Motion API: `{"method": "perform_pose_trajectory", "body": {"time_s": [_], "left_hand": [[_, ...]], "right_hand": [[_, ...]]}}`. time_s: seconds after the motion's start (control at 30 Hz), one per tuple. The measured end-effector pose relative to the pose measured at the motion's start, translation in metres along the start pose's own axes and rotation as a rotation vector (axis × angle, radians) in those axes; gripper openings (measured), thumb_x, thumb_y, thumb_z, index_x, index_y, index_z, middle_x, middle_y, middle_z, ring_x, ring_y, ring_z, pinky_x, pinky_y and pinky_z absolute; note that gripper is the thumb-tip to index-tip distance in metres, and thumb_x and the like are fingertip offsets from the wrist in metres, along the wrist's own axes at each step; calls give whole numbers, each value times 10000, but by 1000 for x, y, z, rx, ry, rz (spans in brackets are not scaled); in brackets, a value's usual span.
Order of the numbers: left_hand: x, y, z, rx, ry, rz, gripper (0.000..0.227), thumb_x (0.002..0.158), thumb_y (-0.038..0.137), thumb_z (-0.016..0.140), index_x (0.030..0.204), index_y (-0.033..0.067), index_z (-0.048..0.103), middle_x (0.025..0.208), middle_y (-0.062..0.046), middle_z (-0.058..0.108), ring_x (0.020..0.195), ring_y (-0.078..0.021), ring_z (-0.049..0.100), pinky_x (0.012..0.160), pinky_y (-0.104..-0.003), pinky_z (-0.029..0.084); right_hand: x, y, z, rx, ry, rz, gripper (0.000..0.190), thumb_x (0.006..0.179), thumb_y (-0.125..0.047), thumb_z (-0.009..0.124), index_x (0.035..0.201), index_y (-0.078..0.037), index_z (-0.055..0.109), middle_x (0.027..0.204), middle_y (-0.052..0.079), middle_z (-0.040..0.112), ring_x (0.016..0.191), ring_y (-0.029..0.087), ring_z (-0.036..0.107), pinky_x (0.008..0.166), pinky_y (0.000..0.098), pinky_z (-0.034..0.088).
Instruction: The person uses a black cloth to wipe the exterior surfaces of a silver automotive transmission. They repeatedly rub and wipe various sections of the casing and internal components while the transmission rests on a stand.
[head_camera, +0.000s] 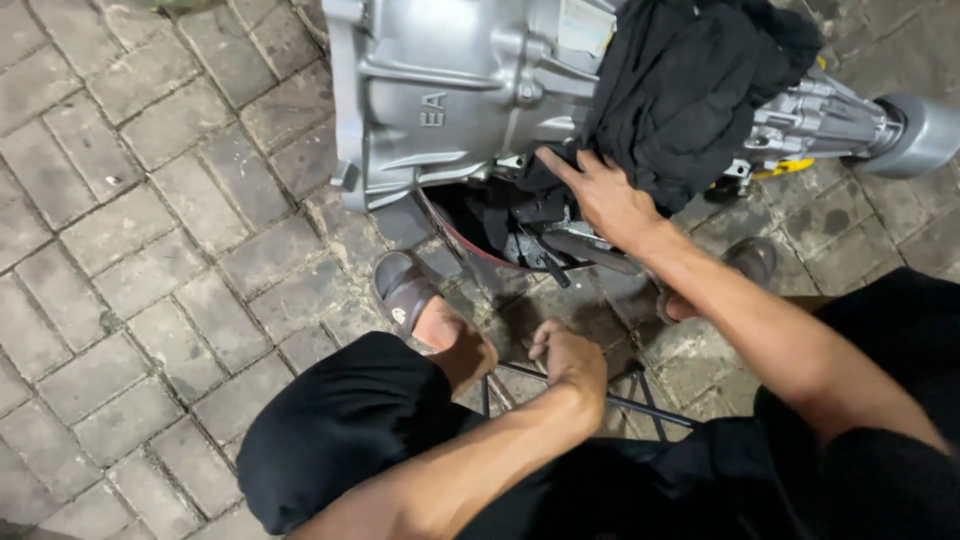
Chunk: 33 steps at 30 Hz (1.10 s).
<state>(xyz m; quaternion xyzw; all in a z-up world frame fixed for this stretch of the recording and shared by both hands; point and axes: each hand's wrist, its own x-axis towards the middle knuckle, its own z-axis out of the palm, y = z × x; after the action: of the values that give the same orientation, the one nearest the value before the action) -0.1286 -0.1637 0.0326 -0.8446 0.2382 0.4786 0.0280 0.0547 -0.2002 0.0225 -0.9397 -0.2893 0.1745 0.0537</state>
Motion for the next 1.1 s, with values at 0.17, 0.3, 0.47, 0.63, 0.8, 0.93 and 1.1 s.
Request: {"method": "perform_pose_trajectory", "body": {"time_s": [0.17, 0.3, 0.47, 0.63, 0.8, 0.93, 1.1], "left_hand": [[-15, -11, -8, 43, -36, -5, 371, 1044, 151, 395, 1144, 67, 742, 1031, -135, 776, 809, -466, 677, 598, -568, 432], [-29, -16, -18, 46, -29, -17, 407, 1064, 183, 364, 1122, 52, 745, 1001, -164, 770, 746, -480, 660, 567, -557, 404], [-24, -7, -20, 86, 12, -42, 532, 1094, 405, 317, 1111, 77, 736, 913, -124, 761, 693, -418, 658, 617, -527, 383], [-21, -2, -17, 47, 22, -8, 326, 1035, 120, 436, 1089, 74, 754, 980, -116, 777, 740, -450, 673, 538, -528, 397], [-31, -6, -19, 126, -49, 25, 306, 1013, 92, 451, 1091, 98, 747, 1023, -84, 765, 763, -416, 677, 601, -506, 374], [-43, -15, -22, 193, -83, -23, 285, 989, 46, 477, 1077, 85, 746, 980, -111, 757, 730, -408, 671, 603, -476, 341], [-47, -12, -28, 156, -53, 33, 282, 976, 52, 483, 1047, 53, 756, 961, -138, 764, 727, -427, 663, 581, -496, 358]], "right_hand": [[-4, -3, -6, -146, -122, 36, 717, 1036, -99, 426, 1642, -416, 209, 1165, 155, 651, 1027, 466, 710, 907, 611, 573], [4, 1, -1, -119, -186, 80, 730, 1007, -224, 473, 1649, -405, 177, 1040, 177, 738, 993, 473, 733, 934, 622, 548], [-9, -17, -27, 103, -200, 81, 769, 1010, -111, 507, 1657, -374, 184, 1249, 276, 651, 1155, 537, 636, 967, 649, 524], [-6, -19, -24, 172, -175, 56, 765, 996, -122, 515, 1661, -304, 184, 1165, 297, 674, 1090, 529, 662, 944, 634, 542], [0, -26, -7, -166, -200, 30, 776, 981, -162, 493, 1668, -192, 134, 997, 240, 754, 958, 442, 752, 879, 572, 575], [3, -29, -18, -65, -183, 48, 846, 931, -256, 598, 1662, -152, 184, 983, 271, 756, 973, 460, 745, 868, 591, 567], [-39, -28, -38, 272, -89, 174, 809, 885, -244, 625, 1632, -133, 334, 959, 358, 719, 965, 559, 694, 819, 654, 533]]}}
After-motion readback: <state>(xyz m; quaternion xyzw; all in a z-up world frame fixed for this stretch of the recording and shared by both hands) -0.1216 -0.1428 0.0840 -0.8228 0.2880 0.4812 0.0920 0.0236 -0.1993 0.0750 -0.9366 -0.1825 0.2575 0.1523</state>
